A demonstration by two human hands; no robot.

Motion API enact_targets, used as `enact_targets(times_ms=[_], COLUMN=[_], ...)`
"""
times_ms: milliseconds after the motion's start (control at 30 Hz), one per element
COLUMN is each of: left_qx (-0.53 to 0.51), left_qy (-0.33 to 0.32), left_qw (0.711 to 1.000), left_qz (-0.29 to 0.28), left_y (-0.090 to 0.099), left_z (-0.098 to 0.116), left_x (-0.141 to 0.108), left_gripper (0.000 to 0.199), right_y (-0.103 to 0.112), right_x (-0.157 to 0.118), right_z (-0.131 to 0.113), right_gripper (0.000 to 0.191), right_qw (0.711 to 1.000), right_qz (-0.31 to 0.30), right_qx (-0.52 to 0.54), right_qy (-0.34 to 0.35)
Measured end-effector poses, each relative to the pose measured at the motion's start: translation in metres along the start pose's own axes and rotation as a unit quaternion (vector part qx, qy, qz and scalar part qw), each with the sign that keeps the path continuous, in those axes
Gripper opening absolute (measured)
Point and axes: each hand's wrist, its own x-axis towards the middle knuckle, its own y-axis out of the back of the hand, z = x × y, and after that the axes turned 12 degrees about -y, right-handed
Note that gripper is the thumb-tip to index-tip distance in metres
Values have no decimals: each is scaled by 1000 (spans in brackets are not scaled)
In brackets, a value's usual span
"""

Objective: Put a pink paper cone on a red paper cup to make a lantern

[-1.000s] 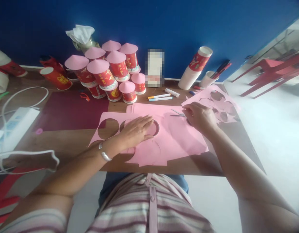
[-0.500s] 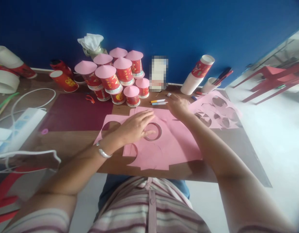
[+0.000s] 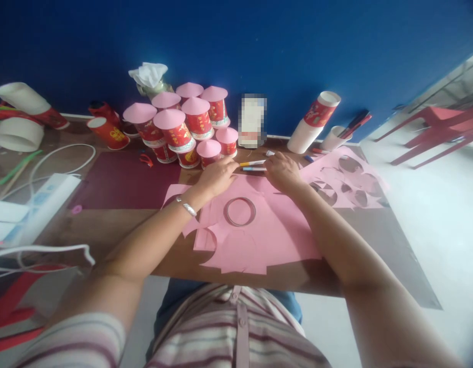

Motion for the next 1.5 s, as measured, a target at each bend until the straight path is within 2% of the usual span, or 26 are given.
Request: enact_targets(times_ms=[167,233,300,367,400,533,567,633,733,833,1000,1100,1233,1300,1367,1433,1500], left_qx=[24,35,41,35,28,-11,-18,-24,-26,-35,-32,-5,11,-1,-15,-22,-16], left_qy=[-35,-50,-54,-44,-36,-13,-9,1,6,-17,-37,-57,-140,-194,-239,-251,-242], left_qw=[999,998,998,998,999,1000,1000,1000,1000,999,999,998,988,980,971,967,969], left_qz=[5,14,14,12,14,18,14,6,2,-6,-10,24,63,42,-16,-42,-42], left_y=[-8,-7,-5,-3,-1,-1,-2,-4,-10,-16,-13,-2,5,-1,-11,-21,-26], left_z=[-1,-1,-1,0,1,1,1,-1,-2,-2,-1,9,47,69,86,94,96], left_x=[8,10,11,10,10,7,6,4,2,7,15,-1,-48,-71,-87,-97,-101], left_gripper=[32,33,28,24,25,27,26,25,23,21,24,32,30,40,65,90,106], right_y=[-2,1,5,6,6,-4,-7,-12,-15,-17,-21,-23,-26,-28,-30,-30,-30], right_x=[-3,-5,-9,-11,-12,-6,-3,3,9,9,5,4,5,5,5,3,1], right_z=[4,6,6,4,2,-3,0,10,30,39,28,26,29,29,27,26,25], right_gripper=[31,27,21,17,17,35,39,43,45,49,51,50,47,46,45,44,43], right_qw=[998,989,966,922,889,727,699,671,661,664,668,667,666,669,672,668,662], right_qz=[19,31,39,32,21,-28,-21,32,112,99,62,58,58,56,56,60,62], right_qx=[49,133,251,386,456,677,703,723,713,705,707,708,708,708,710,717,723], right_qy=[40,59,48,5,-22,-111,-126,-163,-207,-228,-225,-226,-229,-219,-202,-191,-188])
